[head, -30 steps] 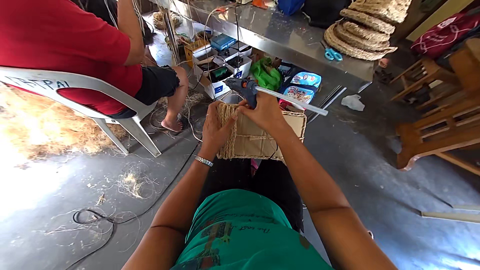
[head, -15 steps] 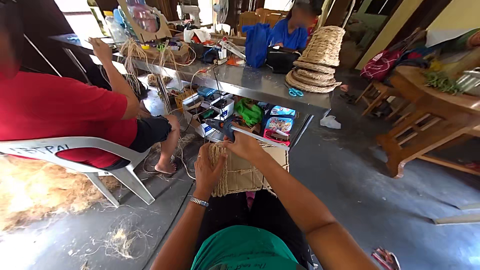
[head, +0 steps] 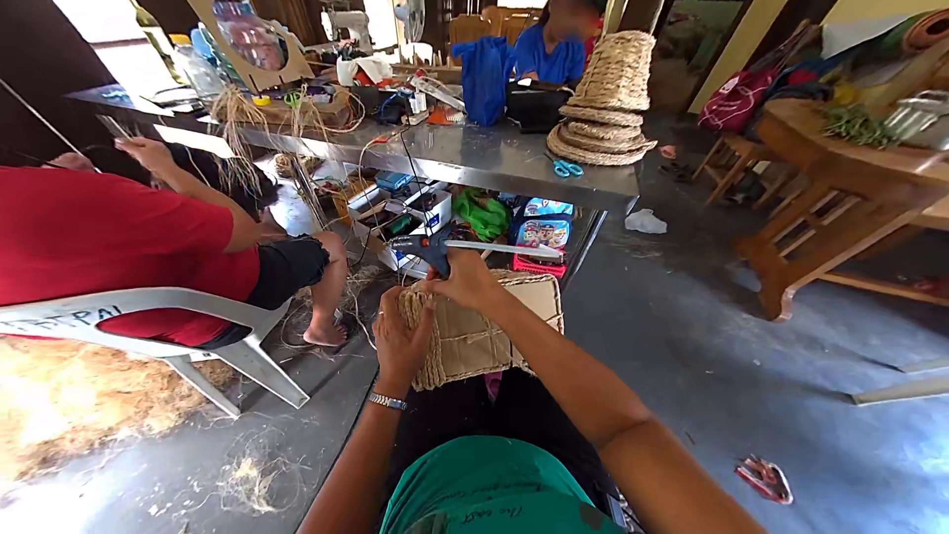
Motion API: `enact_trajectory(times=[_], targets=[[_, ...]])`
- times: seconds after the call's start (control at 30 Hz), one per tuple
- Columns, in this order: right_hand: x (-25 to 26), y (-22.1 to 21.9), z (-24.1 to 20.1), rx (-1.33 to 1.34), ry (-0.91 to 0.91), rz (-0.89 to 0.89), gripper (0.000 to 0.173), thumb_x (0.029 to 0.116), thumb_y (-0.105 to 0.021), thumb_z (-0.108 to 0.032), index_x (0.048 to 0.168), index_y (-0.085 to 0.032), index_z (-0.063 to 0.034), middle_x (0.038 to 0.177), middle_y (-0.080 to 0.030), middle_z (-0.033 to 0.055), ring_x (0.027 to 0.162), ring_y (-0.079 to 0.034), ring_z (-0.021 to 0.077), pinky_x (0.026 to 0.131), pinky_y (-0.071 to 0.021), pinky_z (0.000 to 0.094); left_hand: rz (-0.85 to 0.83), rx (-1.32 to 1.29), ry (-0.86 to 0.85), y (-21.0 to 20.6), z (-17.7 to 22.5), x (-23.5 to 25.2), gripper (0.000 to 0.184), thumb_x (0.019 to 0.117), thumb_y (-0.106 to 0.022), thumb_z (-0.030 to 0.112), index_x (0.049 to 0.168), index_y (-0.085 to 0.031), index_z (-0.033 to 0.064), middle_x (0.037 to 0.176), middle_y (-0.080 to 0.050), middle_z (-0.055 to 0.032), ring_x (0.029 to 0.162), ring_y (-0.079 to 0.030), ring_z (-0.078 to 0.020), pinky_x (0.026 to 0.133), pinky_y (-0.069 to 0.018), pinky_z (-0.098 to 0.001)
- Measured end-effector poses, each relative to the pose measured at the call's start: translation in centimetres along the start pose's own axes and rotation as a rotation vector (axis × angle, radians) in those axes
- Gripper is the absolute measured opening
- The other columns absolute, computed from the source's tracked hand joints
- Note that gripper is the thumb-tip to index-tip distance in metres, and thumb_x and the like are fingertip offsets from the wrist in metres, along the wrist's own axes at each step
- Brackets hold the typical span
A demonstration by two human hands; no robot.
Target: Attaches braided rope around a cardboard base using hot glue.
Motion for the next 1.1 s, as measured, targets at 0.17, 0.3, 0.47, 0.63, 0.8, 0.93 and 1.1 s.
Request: enact_trajectory(times=[0.17,0.3,0.47,0.63,0.8,0.93,1.1], targets=[[-0.4,0.3,-0.2,-0.007,0.015,0.024,0.032,0.0841,-0.085,-0.022,0.104,-0.07,-0.0006,0.091,-0.072,0.0114,0.087,-0.069,0.0231,0.086,-0.0561,0.0468,0.005,0.041,0.01,0.3,0.5,0.2,0.059,0.0958,-0.061,0.055,0.133,-0.055,0.0102,0.117,-0.067,-0.0128,0.107,-0.065,-0.0289,0.095,-0.0488,-0.0582],[-0.4,0.8,-0.1,0.017,0.037,-0.019,0.04,0.0867,-0.083,-0.028,0.112,-0.068,-0.0008,0.095,-0.071,0.0124,0.089,-0.07,0.0234,0.087,-0.056,0.0472,0.012,0.104,0.01,0.8,1.2,0.5,0.055,0.0957,-0.061,0.055,0.128,-0.057,0.0112,0.11,-0.068,-0.0115,0.101,-0.066,-0.0287,0.092,-0.0481,-0.0584],[-1.2,1.1,1.0,0.115,0.047,0.017,0.038,0.089,-0.082,-0.029,0.113,-0.068,-0.0035,0.102,-0.075,0.0052,0.095,-0.072,0.0128,0.092,-0.059,0.0369,0.0,0.155,0.02,1.2,2.2,0.9,0.049,0.0952,-0.062,0.05,0.124,-0.058,0.0109,0.108,-0.069,-0.0124,0.097,-0.068,-0.0296,0.084,-0.0518,-0.0578],[-4.3,0.7,1.3,0.053,0.087,0.204,0.035,0.0921,-0.078,-0.028,0.115,-0.07,-0.0022,0.107,-0.074,0.0087,0.097,-0.072,0.0157,0.091,-0.0601,0.0375,-0.029,0.105,0.052,1.5,2.5,1.4,0.048,0.093,-0.064,0.045,0.122,-0.059,0.0075,0.109,-0.068,-0.0144,0.099,-0.067,-0.0306,0.085,-0.0514,-0.0566],[-6.3,-0.9,2.0,0.069,0.136,0.41,0.029,0.0913,-0.078,-0.02,0.11,-0.069,0.0003,0.097,-0.075,0.0076,0.091,-0.072,0.0128,0.086,-0.0606,0.0331,-0.032,-0.045,0.033,1.3,2.3,1.7,0.043,0.0915,-0.068,0.037,0.117,-0.059,0.0038,0.112,-0.064,-0.0144,0.103,-0.064,-0.0244,0.089,-0.053,-0.0444],[-7.2,-1.8,1.8,0.127,0.035,0.403,0.026,0.0919,-0.078,-0.02,0.107,-0.069,-0.0012,0.095,-0.075,0.0066,0.084,-0.073,0.013,0.08,-0.0626,0.0349,-0.074,-0.108,0.069,1.4,1.1,2.8,0.043,0.0896,-0.069,0.038,0.114,-0.059,0.0035,0.111,-0.063,-0.0143,0.104,-0.062,-0.0235,0.09,-0.051,-0.0437],[-7.5,-2.8,2.7,0.204,-0.024,0.401,0.024,0.0921,-0.077,-0.018,0.106,-0.068,-0.0006,0.095,-0.074,0.0073,0.083,-0.074,0.0141,0.079,-0.0641,0.0349,-0.098,-0.112,0.056,1.4,0.7,3.2,0.044,0.0903,-0.069,0.04,0.113,-0.058,0.0037,0.11,-0.062,-0.0134,0.104,-0.061,-0.022,0.091,-0.0505,-0.0415]])
Point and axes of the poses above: each hand's wrist, its own x-axis towards the middle knuckle, its own y-axis out of the back of the hand, z = x × y, the point moved 1 cm from there along x, towards the middle knuckle
